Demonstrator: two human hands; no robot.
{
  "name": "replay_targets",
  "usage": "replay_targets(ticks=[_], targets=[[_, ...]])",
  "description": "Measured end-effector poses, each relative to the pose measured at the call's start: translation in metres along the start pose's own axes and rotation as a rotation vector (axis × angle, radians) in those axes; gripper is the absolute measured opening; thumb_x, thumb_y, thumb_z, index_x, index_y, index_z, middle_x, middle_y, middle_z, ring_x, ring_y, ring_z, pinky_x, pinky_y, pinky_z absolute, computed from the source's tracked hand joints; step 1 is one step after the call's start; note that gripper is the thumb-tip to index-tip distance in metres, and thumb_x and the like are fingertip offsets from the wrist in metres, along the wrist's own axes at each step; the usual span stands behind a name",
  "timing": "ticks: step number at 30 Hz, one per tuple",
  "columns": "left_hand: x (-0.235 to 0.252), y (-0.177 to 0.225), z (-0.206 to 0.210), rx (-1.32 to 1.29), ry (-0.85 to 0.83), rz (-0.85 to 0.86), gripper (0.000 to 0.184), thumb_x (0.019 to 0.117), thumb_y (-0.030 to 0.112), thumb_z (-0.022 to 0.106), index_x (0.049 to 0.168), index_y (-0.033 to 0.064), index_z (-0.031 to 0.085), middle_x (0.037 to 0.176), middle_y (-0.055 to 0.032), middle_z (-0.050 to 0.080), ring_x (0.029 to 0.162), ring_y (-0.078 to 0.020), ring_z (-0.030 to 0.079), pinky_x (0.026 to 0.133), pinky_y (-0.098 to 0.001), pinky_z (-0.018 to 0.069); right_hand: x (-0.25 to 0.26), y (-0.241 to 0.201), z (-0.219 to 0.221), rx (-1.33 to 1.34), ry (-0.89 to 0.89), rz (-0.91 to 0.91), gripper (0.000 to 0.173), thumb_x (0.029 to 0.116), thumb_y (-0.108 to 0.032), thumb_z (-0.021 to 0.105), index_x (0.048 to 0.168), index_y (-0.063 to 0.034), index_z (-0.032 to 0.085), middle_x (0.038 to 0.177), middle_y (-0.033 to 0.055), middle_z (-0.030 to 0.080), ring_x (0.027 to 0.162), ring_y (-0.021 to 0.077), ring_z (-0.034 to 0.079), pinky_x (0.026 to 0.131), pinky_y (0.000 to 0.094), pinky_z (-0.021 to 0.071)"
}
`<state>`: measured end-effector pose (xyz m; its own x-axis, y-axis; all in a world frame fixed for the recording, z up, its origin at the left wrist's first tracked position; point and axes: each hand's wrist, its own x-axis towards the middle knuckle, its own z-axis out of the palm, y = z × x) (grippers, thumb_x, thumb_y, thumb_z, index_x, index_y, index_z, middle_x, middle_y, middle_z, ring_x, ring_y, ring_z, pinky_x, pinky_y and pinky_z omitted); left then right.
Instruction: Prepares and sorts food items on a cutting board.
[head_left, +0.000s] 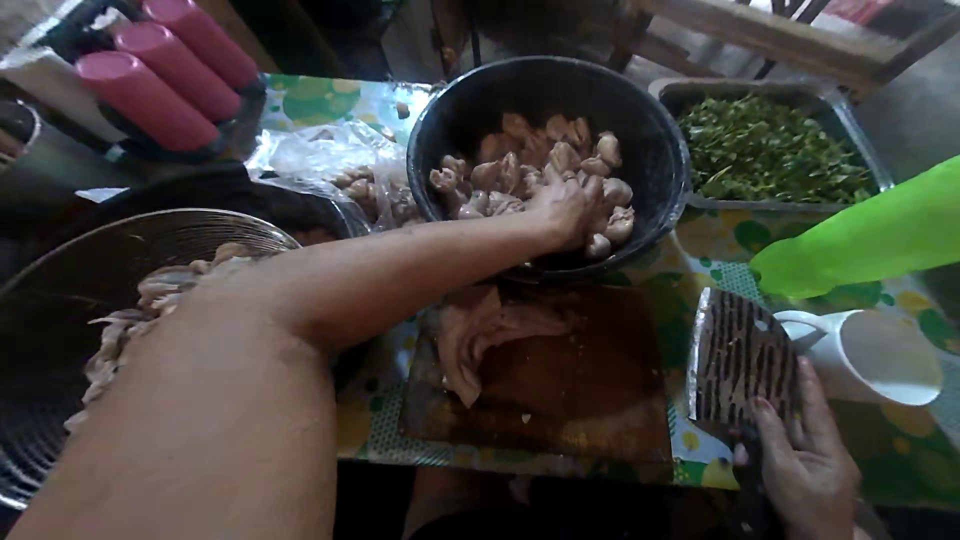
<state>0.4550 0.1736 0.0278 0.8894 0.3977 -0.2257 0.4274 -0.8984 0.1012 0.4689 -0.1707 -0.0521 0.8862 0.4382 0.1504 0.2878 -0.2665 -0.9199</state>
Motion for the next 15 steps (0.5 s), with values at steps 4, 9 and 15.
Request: replay_targets(ticks=[4, 9, 15], targets=[[0.005, -0.026, -0.027, -0.379, 0.036, -0.063, 0.063, 0.0955, 0.024, 0.067, 0.151, 0.0104, 0.041, 0.125, -0.0243, 0.064, 0.111, -0.0428, 0.065, 0.088, -0.0651, 0.0526, 0.000, 0.005, 0.000, 0.049, 0.003, -0.007, 0.061, 0.1021, -0.001, 0.050, 0.158, 0.0049, 0.025, 0.146, 0.0150, 0.051, 0.059, -0.0085, 0.057, 0.050, 0.0143, 0.0528], [-0.014, -0.057, -0.083, -0.727, 0.086, -0.074, 0.045, 0.0948, 0.014, 0.064, 0.139, 0.0189, 0.058, 0.112, -0.0097, 0.067, 0.084, -0.0183, 0.066, 0.066, -0.0392, 0.0565, 0.003, 0.004, -0.002, 0.044, -0.035, -0.010, 0.061, 0.1018, -0.001, 0.050, 0.158, 0.0057, 0.026, 0.146, 0.0153, 0.051, 0.063, -0.0100, 0.057, 0.052, 0.0126, 0.0523], [-0.037, -0.072, -0.118, -0.883, 0.200, -0.185, 0.045, 0.0946, 0.017, 0.061, 0.138, 0.0233, 0.056, 0.095, -0.0067, 0.066, 0.061, -0.0123, 0.058, 0.047, -0.0284, 0.0479, 0.004, 0.003, -0.002, 0.024, -0.019, -0.007, 0.061, 0.1021, -0.001, 0.050, 0.157, 0.0063, 0.026, 0.151, 0.0184, 0.045, 0.064, -0.0125, 0.055, 0.054, 0.0102, 0.0508]])
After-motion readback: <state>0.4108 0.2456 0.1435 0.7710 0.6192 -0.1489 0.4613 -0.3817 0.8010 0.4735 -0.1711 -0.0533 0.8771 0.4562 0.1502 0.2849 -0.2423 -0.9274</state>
